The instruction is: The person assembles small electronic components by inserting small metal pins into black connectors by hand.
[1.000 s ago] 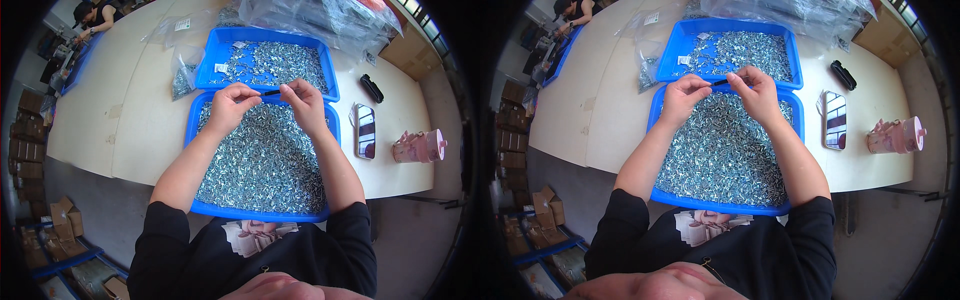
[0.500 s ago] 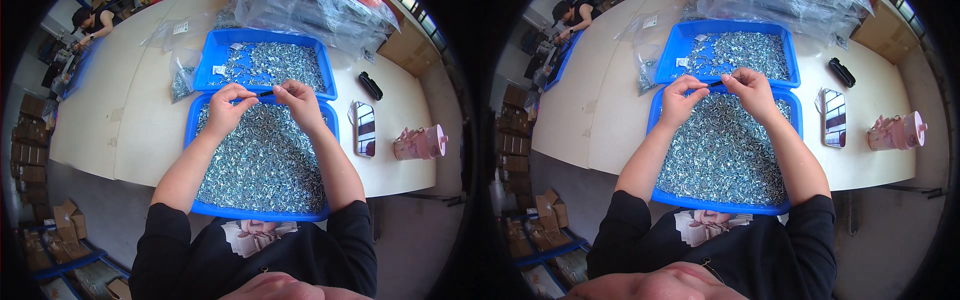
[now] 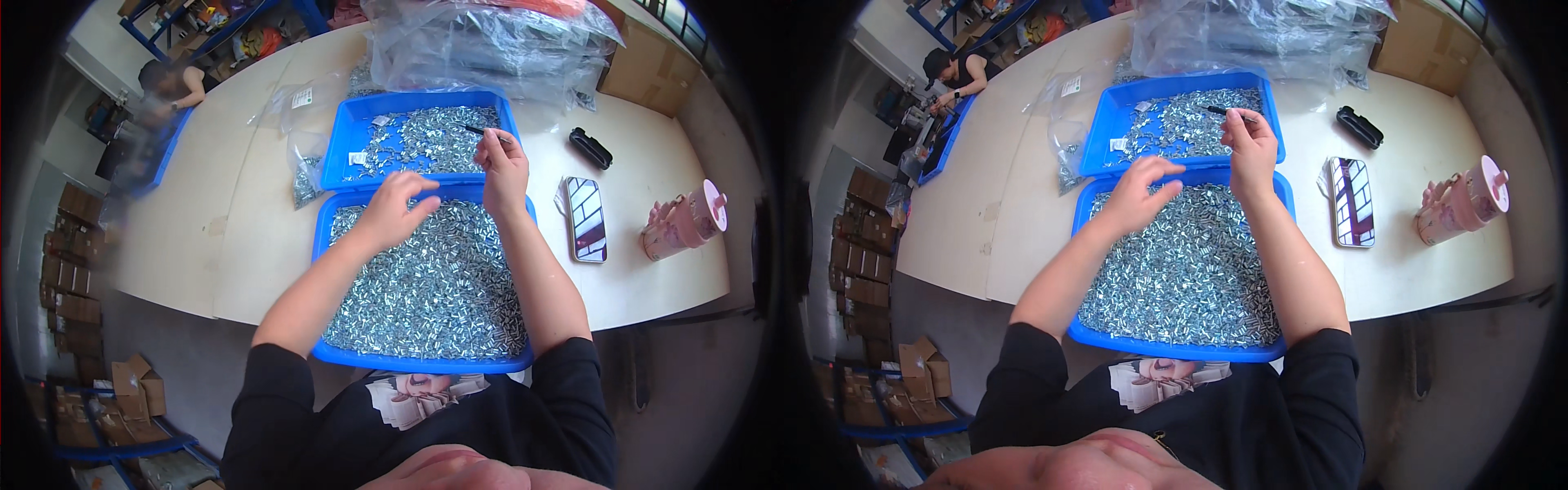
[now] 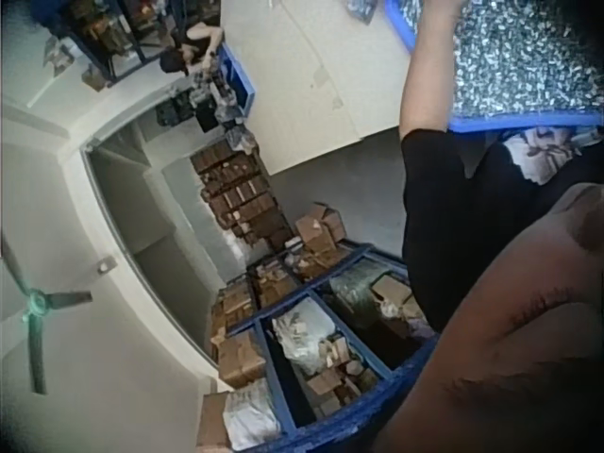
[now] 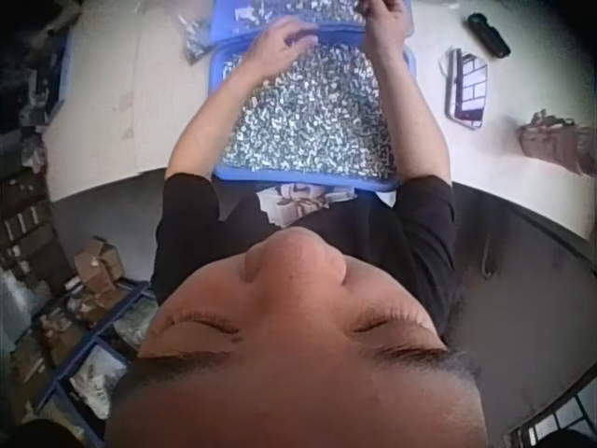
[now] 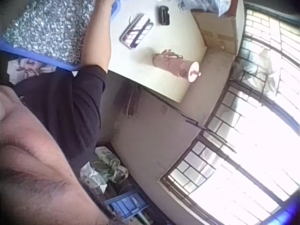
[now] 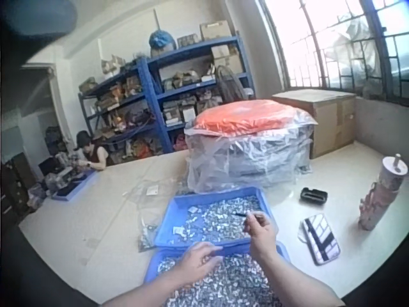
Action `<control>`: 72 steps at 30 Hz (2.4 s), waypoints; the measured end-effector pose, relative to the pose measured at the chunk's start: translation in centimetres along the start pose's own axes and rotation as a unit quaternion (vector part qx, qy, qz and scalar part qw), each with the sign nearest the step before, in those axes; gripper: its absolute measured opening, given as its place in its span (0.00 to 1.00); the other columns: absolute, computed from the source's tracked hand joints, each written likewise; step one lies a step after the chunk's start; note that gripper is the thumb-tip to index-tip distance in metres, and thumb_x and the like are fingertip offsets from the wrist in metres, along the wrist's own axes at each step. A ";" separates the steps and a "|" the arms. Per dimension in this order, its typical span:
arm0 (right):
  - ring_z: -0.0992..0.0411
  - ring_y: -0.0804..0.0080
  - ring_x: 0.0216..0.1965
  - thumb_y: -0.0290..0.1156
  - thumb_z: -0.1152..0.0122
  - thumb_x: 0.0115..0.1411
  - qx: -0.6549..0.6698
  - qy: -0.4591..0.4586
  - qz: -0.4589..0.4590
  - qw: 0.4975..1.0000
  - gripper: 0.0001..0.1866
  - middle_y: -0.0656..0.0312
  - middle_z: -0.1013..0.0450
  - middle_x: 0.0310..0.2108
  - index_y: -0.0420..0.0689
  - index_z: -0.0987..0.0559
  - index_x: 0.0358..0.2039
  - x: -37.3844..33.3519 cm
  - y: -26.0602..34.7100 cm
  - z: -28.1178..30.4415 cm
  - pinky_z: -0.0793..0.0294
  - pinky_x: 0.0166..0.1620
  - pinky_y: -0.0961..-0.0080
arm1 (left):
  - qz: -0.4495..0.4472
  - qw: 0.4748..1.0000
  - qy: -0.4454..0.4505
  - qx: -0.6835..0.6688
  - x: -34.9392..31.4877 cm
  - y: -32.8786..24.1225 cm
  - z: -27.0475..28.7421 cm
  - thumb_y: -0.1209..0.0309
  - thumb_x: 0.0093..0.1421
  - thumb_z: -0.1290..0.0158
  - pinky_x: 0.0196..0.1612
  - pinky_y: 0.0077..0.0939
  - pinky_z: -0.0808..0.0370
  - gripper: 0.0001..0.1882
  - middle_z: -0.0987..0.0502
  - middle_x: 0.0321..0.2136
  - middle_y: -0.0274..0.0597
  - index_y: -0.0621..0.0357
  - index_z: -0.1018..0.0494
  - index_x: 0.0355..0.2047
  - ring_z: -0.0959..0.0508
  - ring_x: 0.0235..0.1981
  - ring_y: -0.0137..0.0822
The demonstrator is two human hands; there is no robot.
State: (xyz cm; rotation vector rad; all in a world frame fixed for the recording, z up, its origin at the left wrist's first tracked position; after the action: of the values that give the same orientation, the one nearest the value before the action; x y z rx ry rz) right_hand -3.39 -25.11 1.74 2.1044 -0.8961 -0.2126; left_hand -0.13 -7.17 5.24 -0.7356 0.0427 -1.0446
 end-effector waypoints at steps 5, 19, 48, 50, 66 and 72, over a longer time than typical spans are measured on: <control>0.35 0.84 0.23 0.32 0.42 0.56 -0.030 0.003 0.050 0.998 0.09 0.66 0.29 0.24 0.41 0.27 0.33 0.5 0.2 0.3 0.35 0.28 0.87 | 0.083 0.992 0.080 0.053 8.3 3.9 -2.3 0.61 0.54 0.47 0.46 0.32 0.33 0.18 0.27 0.39 0.46 0.58 0.28 0.41 0.28 0.42 0.43; 0.36 0.86 0.22 0.30 0.43 0.57 -0.081 -0.020 0.100 0.991 0.07 0.68 0.30 0.22 0.40 0.27 0.32 0.4 1.7 1.8 0.37 0.25 0.89 | 0.140 0.967 0.213 -0.026 15.4 4.8 -10.9 0.70 0.44 0.40 0.25 0.25 0.28 0.08 0.24 0.22 0.39 0.60 0.27 0.21 0.24 0.22 0.30; 0.37 0.86 0.21 0.30 0.42 0.56 -0.145 0.066 0.078 0.984 0.06 0.70 0.31 0.20 0.41 0.26 0.31 -0.2 -0.6 -0.6 0.39 0.24 0.89 | 0.458 0.719 -0.088 -0.516 7.2 11.8 0.5 0.59 0.58 0.50 0.13 0.09 0.48 0.11 0.32 0.21 0.27 0.52 0.31 0.30 0.40 0.15 0.17; 0.36 0.85 0.22 0.30 0.43 0.56 -0.153 0.076 0.071 0.983 0.06 0.69 0.31 0.22 0.41 0.26 0.32 -0.3 -0.7 -0.7 0.38 0.26 0.88 | 0.444 0.711 -0.093 -0.537 6.7 11.8 0.9 0.59 0.58 0.50 0.13 0.09 0.47 0.11 0.33 0.21 0.27 0.53 0.31 0.31 0.39 0.15 0.17; 0.35 0.86 0.23 0.29 0.42 0.56 -0.221 0.157 0.030 0.962 0.06 0.68 0.29 0.22 0.41 0.26 0.32 -2.6 -1.3 -2.9 0.37 0.26 0.88 | 0.306 0.612 -0.046 -0.728 -2.6 7.2 -2.1 0.70 0.63 0.59 0.29 0.16 0.27 0.12 0.29 0.29 0.36 0.62 0.32 0.44 0.28 0.27 0.24; 0.34 0.86 0.25 0.28 0.43 0.56 -0.248 0.228 -0.020 0.941 0.06 0.68 0.29 0.24 0.40 0.26 0.33 -4.4 -2.2 -4.2 0.37 0.27 0.89 | 0.336 0.677 -0.045 -0.653 -3.2 6.5 -2.6 0.65 0.65 0.63 0.16 0.14 0.45 0.11 0.41 0.18 0.27 0.58 0.36 0.41 0.43 0.15 0.19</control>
State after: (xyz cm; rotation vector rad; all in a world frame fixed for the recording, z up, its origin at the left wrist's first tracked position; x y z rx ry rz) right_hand -3.61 -18.68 2.21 1.6018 -0.4593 0.0343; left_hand 2.21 -4.13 -1.38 -1.8806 1.0016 -0.0768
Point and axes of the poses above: each hand's wrist, its own x-axis towards the middle knuckle, its own z-axis out of the back of the hand, y = z × x, the point moved 5 cm from there along x, towards the middle knuckle
